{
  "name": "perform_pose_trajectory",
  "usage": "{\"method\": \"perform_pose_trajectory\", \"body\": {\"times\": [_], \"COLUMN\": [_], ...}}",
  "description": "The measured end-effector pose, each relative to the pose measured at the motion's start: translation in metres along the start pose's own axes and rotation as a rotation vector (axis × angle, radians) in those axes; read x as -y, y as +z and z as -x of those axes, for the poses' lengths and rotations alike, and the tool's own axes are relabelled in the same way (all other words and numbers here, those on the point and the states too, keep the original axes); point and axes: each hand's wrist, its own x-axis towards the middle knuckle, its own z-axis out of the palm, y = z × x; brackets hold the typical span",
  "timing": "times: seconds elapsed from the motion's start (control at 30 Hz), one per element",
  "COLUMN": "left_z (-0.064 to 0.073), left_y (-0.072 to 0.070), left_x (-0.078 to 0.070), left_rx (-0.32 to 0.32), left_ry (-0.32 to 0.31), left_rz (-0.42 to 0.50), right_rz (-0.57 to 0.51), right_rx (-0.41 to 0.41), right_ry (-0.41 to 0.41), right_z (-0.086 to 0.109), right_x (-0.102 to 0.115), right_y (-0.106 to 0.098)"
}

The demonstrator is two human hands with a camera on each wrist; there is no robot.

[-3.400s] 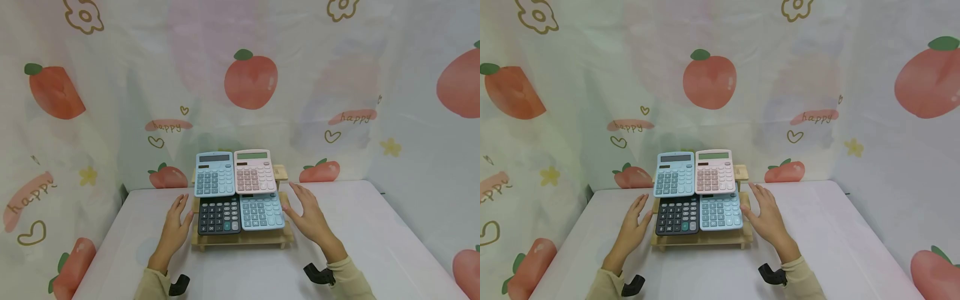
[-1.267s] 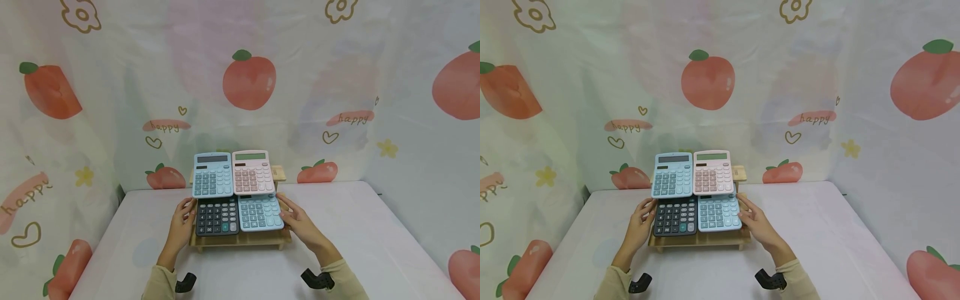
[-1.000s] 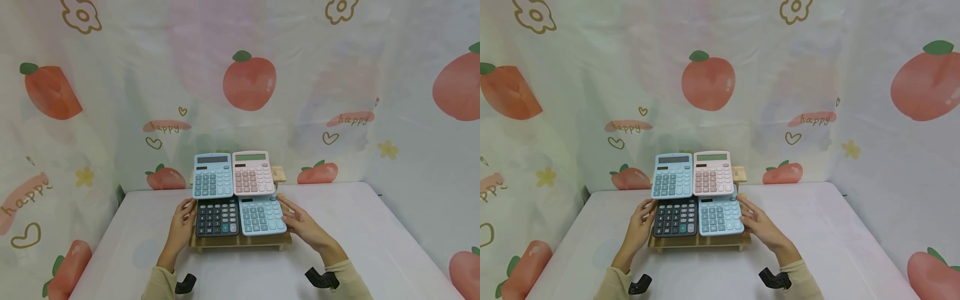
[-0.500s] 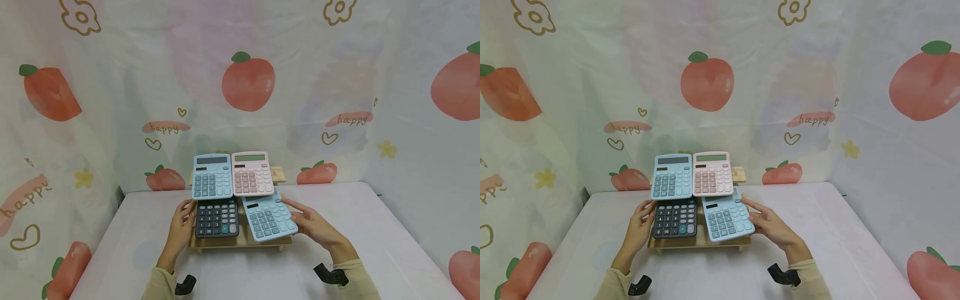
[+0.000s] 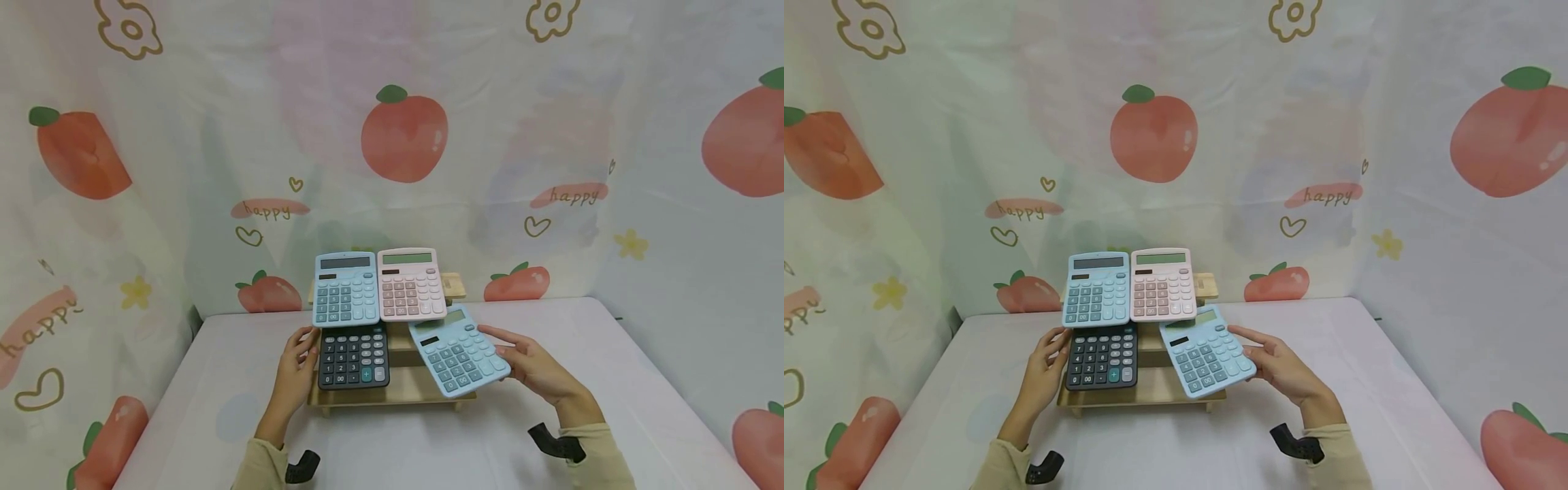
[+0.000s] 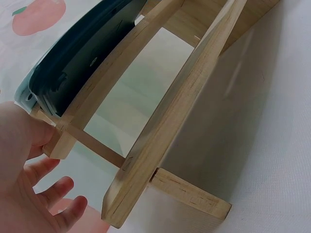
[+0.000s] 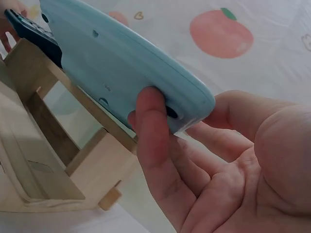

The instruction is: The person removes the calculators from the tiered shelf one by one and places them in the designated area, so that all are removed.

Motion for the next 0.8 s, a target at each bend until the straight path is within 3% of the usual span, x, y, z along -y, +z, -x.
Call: {"method": "perform_pose_trajectory", "body": {"times": [0.23, 0.53, 0.8], "left_z": [0.0, -0.002, -0.002], "left_y": [0.0, 0.001, 0.0], "left_x": [0.003, 0.003, 0.004], "left_rx": [-0.02, -0.016, -0.016], "left_ry": [0.014, 0.019, 0.015], "left_rz": [-0.002, 0.004, 0.006], "right_rz": [-0.06, -0.128, -0.146], "right_rx": [-0.032, -0.018, -0.045], "right_ry": [0.0, -0.06, -0.047], "right_z": [0.005, 0.015, 0.023], "right_x": [0.001, -0.004, -0.002], "right_y": [-0.009, -0.022, -0.034]}}
